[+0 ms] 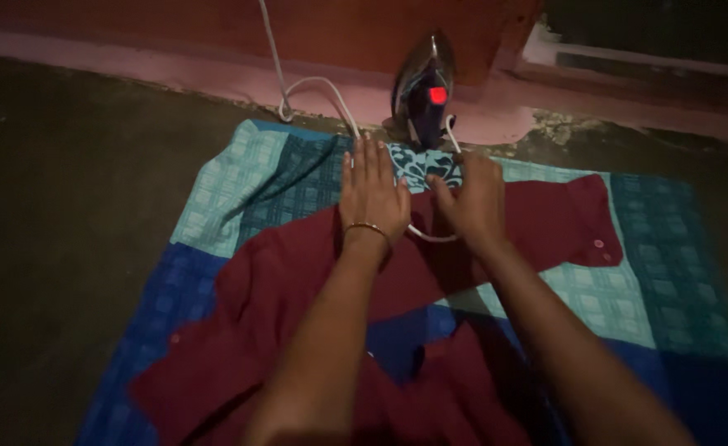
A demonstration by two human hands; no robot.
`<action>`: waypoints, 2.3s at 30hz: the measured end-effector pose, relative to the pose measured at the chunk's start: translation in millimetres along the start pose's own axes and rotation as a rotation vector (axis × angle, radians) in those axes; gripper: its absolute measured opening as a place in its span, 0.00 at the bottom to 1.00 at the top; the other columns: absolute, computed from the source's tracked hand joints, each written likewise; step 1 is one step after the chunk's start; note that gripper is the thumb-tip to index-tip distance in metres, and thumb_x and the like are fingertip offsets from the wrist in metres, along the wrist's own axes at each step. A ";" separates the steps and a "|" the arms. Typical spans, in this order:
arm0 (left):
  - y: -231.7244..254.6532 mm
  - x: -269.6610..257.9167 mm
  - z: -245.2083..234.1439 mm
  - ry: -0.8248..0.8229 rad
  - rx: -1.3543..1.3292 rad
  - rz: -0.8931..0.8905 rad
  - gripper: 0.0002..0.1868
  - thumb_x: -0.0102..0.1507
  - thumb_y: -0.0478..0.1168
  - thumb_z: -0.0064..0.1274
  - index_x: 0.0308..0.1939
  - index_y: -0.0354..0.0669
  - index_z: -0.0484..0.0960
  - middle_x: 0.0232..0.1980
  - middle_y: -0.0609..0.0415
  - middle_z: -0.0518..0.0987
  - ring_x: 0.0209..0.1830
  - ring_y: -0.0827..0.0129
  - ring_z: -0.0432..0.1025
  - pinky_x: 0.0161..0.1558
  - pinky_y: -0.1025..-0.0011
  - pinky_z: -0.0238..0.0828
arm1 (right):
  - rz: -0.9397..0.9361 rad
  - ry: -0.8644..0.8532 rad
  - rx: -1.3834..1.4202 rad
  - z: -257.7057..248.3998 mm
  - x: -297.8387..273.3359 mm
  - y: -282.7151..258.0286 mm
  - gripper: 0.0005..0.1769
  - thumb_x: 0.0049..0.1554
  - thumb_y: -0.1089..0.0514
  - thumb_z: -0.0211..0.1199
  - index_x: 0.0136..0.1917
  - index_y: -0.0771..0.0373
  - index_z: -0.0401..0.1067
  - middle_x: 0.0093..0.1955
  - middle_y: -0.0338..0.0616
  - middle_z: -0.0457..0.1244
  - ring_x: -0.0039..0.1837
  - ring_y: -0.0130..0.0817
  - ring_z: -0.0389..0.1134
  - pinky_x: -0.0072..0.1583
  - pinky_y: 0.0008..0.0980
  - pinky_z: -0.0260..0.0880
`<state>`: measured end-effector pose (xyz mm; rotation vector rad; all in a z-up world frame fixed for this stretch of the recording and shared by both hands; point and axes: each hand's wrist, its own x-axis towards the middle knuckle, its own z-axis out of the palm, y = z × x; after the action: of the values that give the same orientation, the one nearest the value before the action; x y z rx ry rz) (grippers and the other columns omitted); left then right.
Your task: The person irons a maroon shirt laid out on a patterned mat on the floor. They use an electric iron to smooth the fabric, periodically lifting and repositioning the shirt to iron different sections.
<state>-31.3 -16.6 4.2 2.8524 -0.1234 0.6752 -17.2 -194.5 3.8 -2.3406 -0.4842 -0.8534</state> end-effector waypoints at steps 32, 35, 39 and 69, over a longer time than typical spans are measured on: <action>-22.7 -69.0 66.5 -0.302 0.028 -0.021 0.37 0.66 0.49 0.42 0.74 0.30 0.60 0.79 0.36 0.56 0.80 0.47 0.48 0.77 0.49 0.35 | 0.126 -0.350 -0.070 33.8 -59.3 103.2 0.30 0.55 0.56 0.65 0.70 0.63 0.67 0.75 0.57 0.59 0.76 0.56 0.55 0.71 0.64 0.48; -17.1 -59.2 64.4 -0.258 0.020 -0.019 0.38 0.64 0.50 0.45 0.72 0.28 0.61 0.76 0.36 0.59 0.79 0.46 0.49 0.76 0.45 0.34 | 0.143 -0.407 -0.082 35.9 -51.5 101.0 0.35 0.52 0.51 0.67 0.72 0.59 0.66 0.72 0.53 0.61 0.76 0.56 0.55 0.71 0.65 0.46; -15.7 -47.4 56.6 -0.288 -0.002 -0.056 0.29 0.62 0.45 0.50 0.64 0.33 0.71 0.65 0.40 0.70 0.71 0.48 0.60 0.77 0.43 0.38 | 0.123 -0.495 -0.233 28.2 -30.8 100.7 0.31 0.49 0.44 0.71 0.64 0.54 0.72 0.61 0.51 0.65 0.70 0.55 0.58 0.71 0.60 0.49; -45.7 -57.4 -25.1 -0.032 -0.171 -0.156 0.14 0.58 0.33 0.59 0.46 0.40 0.75 0.47 0.43 0.80 0.47 0.45 0.75 0.45 0.50 0.73 | 0.274 -0.388 -0.375 -111.6 -3.6 39.7 0.12 0.55 0.52 0.68 0.52 0.48 0.84 0.45 0.50 0.72 0.48 0.50 0.74 0.51 0.46 0.73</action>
<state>-87.5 35.4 -8.0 2.6754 0.0342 0.5586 -50.6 -296.6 54.1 -2.8519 -0.1525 -0.3832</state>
